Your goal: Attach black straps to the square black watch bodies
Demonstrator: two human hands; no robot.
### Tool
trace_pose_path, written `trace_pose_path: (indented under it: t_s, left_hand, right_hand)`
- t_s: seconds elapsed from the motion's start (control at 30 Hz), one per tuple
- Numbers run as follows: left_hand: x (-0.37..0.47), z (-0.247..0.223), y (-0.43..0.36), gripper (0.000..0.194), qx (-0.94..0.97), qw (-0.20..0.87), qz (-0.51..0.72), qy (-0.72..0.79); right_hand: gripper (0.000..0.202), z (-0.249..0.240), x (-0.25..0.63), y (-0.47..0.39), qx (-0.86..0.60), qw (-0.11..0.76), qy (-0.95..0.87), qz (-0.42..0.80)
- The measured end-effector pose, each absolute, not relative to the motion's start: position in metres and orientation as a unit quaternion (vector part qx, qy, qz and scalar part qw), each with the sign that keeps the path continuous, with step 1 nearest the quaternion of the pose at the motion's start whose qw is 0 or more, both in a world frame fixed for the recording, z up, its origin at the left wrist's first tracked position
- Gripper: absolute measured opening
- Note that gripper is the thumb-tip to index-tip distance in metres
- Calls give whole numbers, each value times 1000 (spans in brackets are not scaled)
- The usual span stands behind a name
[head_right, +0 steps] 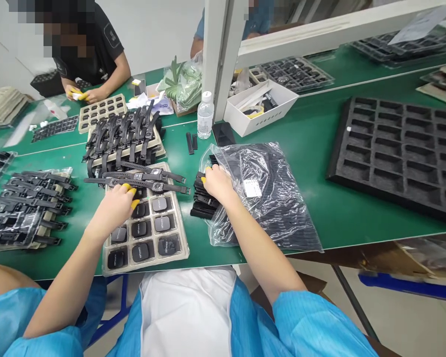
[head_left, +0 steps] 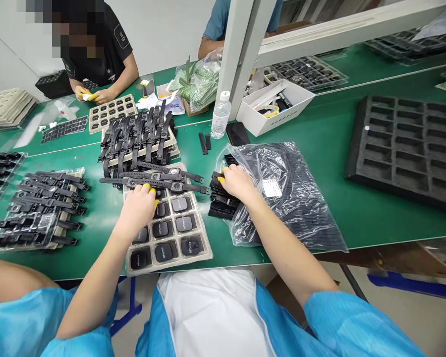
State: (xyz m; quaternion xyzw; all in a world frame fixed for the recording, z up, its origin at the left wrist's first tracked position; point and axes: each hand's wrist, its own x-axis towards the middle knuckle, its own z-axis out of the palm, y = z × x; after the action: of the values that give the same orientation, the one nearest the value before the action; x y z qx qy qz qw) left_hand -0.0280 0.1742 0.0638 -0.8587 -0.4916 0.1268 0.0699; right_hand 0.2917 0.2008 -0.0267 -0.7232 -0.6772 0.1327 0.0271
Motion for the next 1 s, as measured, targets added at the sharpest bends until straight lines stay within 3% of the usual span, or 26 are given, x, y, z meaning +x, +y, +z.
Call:
trace_pose_path:
  t_s: [0.1, 0.2, 0.37, 0.47, 0.57, 0.63, 0.83, 1.0]
  left_hand:
    - [-20, 64, 178, 25, -853, 70, 146, -496]
    - [-17, 61, 184, 20, -852, 70, 134, -501]
    - [-25, 71, 184, 15, -852, 42, 94, -514]
    - [-24, 81, 172, 13, -838, -95, -27, -537]
    - [-7, 78, 149, 19, -793, -304, -202, -487]
    - [11, 67, 135, 23, -784, -371, -255, -427]
    - [38, 42, 123, 42, -881, -317, -231, -262]
    - [32, 40, 125, 50, -899, -272, -267, -215]
  right_hand:
    - [21, -28, 293, 204, -713, 31, -686, 145]
    - [19, -21, 293, 201, -707, 92, -684, 153]
    - [18, 8, 279, 163, -637, 372, -608, 293]
    - [22, 24, 258, 121, -509, 503, -529, 456]
    - [30, 30, 234, 84, -399, 509, -454, 613]
    - [33, 29, 222, 67, -350, 491, -416, 681]
    - [33, 14, 215, 56, -297, 466, -388, 738]
    - [31, 12, 217, 56, -287, 465, -391, 740]
